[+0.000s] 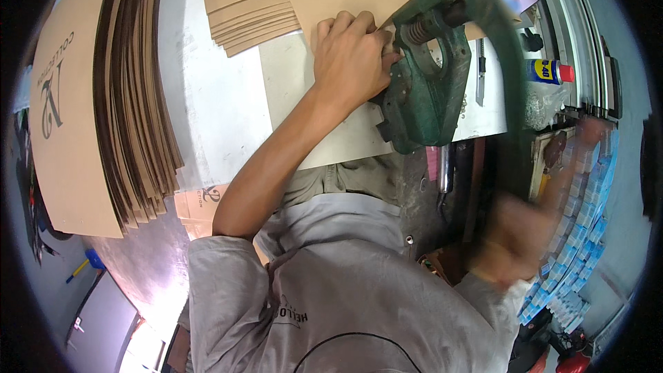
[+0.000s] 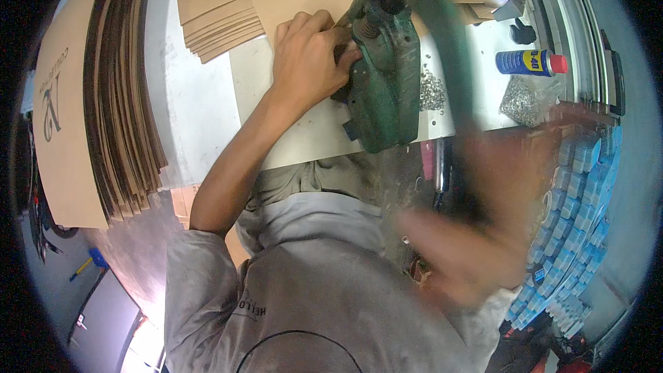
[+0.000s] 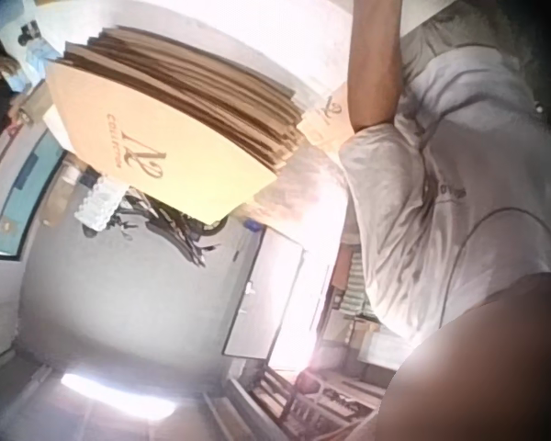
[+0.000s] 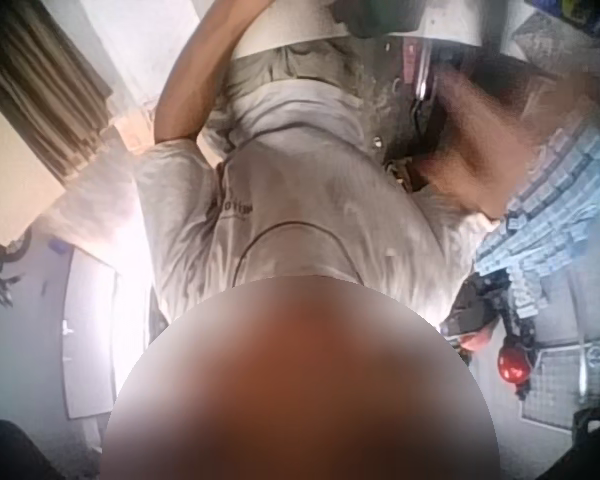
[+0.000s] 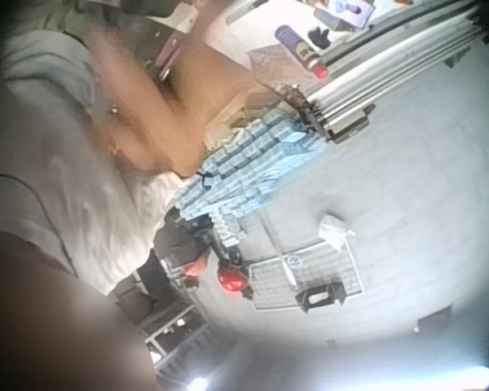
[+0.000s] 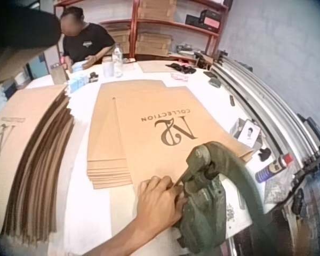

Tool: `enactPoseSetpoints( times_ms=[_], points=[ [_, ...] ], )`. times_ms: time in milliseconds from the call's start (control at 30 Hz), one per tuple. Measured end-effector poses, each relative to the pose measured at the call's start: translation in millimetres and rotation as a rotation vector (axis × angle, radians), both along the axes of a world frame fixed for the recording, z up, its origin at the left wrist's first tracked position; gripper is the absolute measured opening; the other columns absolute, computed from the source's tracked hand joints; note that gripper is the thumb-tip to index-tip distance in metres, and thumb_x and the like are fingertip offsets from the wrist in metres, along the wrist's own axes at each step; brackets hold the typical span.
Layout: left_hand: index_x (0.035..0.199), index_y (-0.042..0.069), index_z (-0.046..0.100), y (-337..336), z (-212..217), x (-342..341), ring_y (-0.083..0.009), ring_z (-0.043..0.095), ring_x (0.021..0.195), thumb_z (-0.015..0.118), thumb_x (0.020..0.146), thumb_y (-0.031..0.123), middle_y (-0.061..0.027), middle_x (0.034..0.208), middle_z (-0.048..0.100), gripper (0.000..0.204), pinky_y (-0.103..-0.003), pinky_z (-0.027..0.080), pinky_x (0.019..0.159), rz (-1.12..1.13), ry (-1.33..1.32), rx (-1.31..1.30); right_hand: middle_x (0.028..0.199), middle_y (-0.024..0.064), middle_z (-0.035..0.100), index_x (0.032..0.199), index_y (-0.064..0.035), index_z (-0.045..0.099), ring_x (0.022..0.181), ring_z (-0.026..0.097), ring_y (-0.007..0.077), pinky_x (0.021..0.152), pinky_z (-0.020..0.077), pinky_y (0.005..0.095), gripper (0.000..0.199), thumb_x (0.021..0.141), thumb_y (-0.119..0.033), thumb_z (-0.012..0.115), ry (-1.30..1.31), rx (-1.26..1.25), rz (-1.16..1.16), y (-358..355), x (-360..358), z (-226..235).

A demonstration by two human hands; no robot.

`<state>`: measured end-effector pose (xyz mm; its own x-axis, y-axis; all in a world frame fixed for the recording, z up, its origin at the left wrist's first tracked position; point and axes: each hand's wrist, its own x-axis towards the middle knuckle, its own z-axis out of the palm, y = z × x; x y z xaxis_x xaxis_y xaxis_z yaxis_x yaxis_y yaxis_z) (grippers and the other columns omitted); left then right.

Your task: The person repeatedly places flat cardboard pieces under a green manual hole puncher, presses the handle to punch holes, and stacks the finished pieces. The person also briefly sits on a green stool to gather more cardboard from the floor.

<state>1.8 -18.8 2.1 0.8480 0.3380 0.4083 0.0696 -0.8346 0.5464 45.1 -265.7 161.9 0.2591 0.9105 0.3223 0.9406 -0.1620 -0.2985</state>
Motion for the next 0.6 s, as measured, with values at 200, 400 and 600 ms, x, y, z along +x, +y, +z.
enactPoseSetpoints(
  times_ms=[200, 400, 600],
  points=[
    [0.106, 0.006, 0.080, 1.7, 5.5, -9.6, -0.0285, 0.060, 0.101, 0.083, 0.079, 0.025, -0.0083, 0.098, 0.067, 0.033, -0.043, 0.041, 0.090, -0.010, 0.048, 0.064, 0.136, 0.0176, 0.057, 0.141, -0.0056, 0.059, 0.132, 0.050, 0.0313, 0.114, 0.0302, 0.0450, 0.072, 0.095, -0.060, 0.045, -0.053, -0.001, 0.116, 9.2, -11.9, 7.2],
    [0.097, 0.004, 0.077, 6.0, 2.8, 2.9, -0.0285, 0.064, 0.099, 0.079, 0.080, 0.022, -0.0096, 0.102, 0.068, 0.024, -0.043, 0.053, 0.081, -0.067, 0.038, 0.301, 0.155, 0.0231, 0.051, 0.149, -0.0077, 0.054, 0.150, 0.042, 0.0374, 0.128, 0.0196, 0.0518, 0.095, 0.095, -0.083, 0.034, 0.400, 0.380, -0.381, -6.3, 56.0, -9.1],
    [0.094, 0.010, 0.078, 99.9, 24.5, 13.1, -0.0264, 0.070, 0.092, 0.074, 0.078, 0.007, -0.0048, 0.096, 0.073, 0.017, -0.040, 0.059, 0.074, -0.020, -0.114, 0.402, 0.101, 0.0101, 0.075, 0.118, 0.0019, 0.072, 0.093, 0.069, 0.0189, 0.088, 0.0535, 0.0331, 0.027, 0.100, -0.018, 0.071, 0.464, 0.113, -0.581, -17.8, 112.3, -147.9]
  ],
)
